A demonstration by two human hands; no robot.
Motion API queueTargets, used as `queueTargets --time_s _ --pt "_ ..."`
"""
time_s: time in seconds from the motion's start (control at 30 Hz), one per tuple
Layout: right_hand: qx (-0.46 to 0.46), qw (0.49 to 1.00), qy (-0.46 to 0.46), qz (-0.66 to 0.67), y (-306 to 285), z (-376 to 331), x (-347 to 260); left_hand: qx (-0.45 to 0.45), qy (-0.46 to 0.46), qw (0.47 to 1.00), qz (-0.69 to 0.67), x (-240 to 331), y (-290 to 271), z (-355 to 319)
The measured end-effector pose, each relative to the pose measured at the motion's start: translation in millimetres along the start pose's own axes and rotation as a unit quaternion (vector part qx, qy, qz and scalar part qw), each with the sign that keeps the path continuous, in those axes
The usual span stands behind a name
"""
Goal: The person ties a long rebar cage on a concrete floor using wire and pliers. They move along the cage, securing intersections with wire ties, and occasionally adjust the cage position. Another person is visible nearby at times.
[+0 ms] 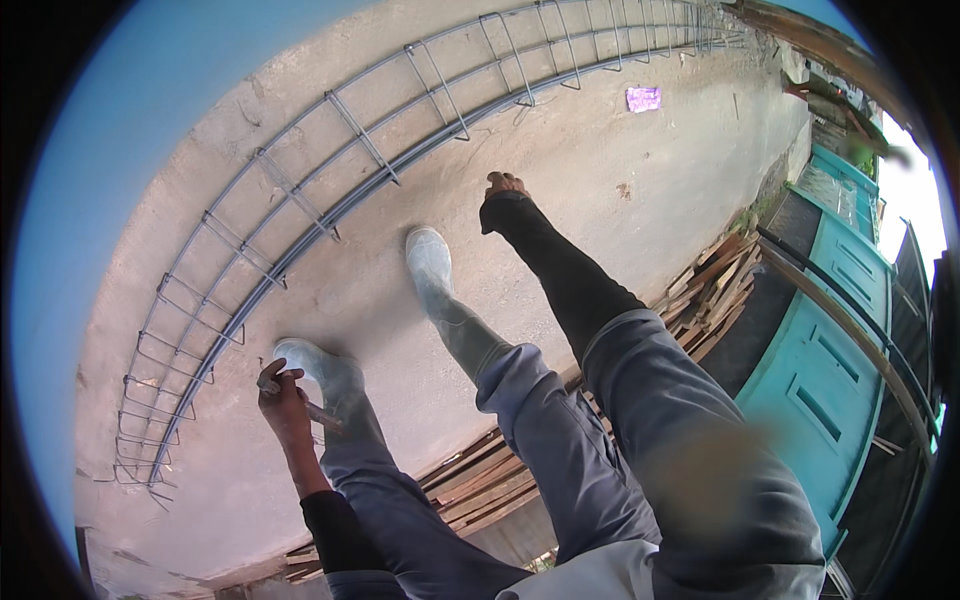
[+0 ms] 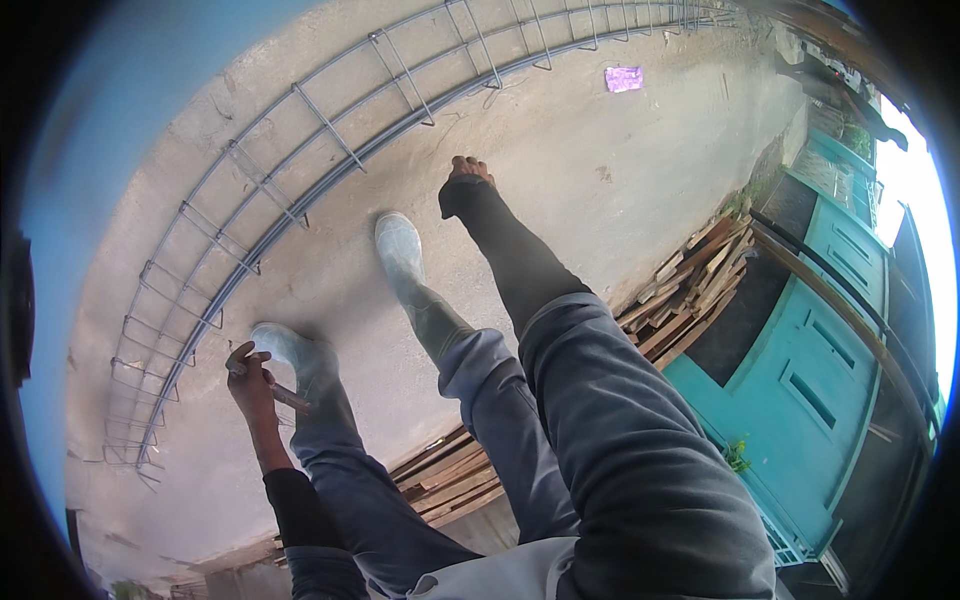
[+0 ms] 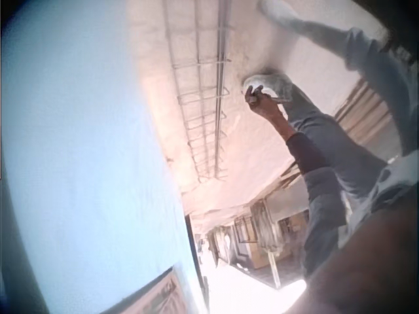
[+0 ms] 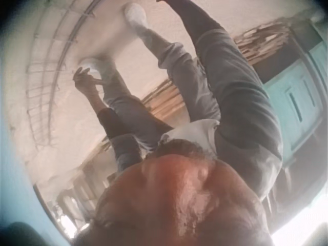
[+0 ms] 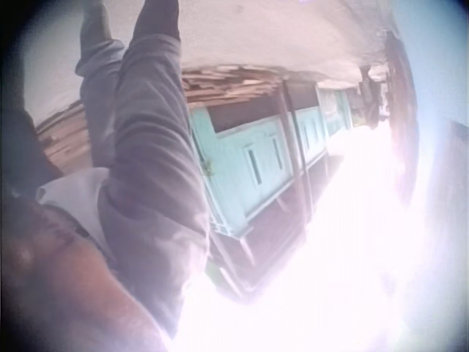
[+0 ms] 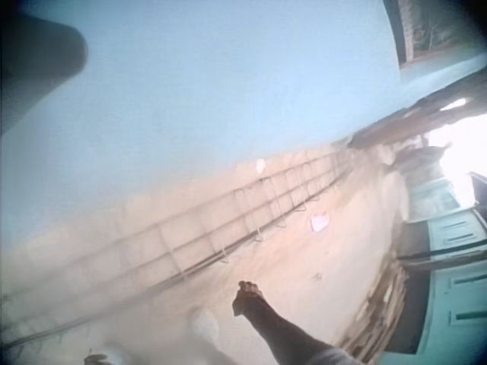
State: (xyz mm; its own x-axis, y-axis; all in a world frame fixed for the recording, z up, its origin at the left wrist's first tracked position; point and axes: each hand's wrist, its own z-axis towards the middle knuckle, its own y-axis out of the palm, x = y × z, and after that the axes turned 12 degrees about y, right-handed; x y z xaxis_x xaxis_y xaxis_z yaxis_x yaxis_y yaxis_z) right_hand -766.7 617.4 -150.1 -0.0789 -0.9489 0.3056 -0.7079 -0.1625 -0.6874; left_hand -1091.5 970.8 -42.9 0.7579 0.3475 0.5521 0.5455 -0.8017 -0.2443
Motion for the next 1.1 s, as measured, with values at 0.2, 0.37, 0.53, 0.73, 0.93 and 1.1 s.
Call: queueTargets --time_s 0.2,0.37,0.53,0.73,0.93,1.1 --pt "0.178 0.967 -0.160 -0.084 -23.1 75.8 -2.0 -0.021 -0.079 0.996 0.021 -16.7 41.6 -10.8" --pt "0.216 0.940 -0.240 -0.106 -40.4 146.0 -12.2 0.110 -0.100 0.986 -0.071 -65.2 47.0 65.3" --pt "0.071 0.927 -0.267 -0.252 -42.3 157.0 -52.9 0.196 -0.161 0.932 -0.260 -142.6 -22.6 133.5" --pt "0.079 0.913 -0.273 -0.292 -33.5 176.5 -42.9 0.239 -0.142 0.914 -0.294 -160.7 -8.7 190.4" --pt "0.055 0.912 -0.275 -0.300 -31.6 187.6 -13.1 0.173 -0.095 0.972 -0.124 -150.6 14.5 194.1" --pt "-0.024 0.909 -0.283 -0.306 -9.0 163.7 11.2 0.166 -0.029 0.983 -0.071 -175.3 -11.6 170.2"
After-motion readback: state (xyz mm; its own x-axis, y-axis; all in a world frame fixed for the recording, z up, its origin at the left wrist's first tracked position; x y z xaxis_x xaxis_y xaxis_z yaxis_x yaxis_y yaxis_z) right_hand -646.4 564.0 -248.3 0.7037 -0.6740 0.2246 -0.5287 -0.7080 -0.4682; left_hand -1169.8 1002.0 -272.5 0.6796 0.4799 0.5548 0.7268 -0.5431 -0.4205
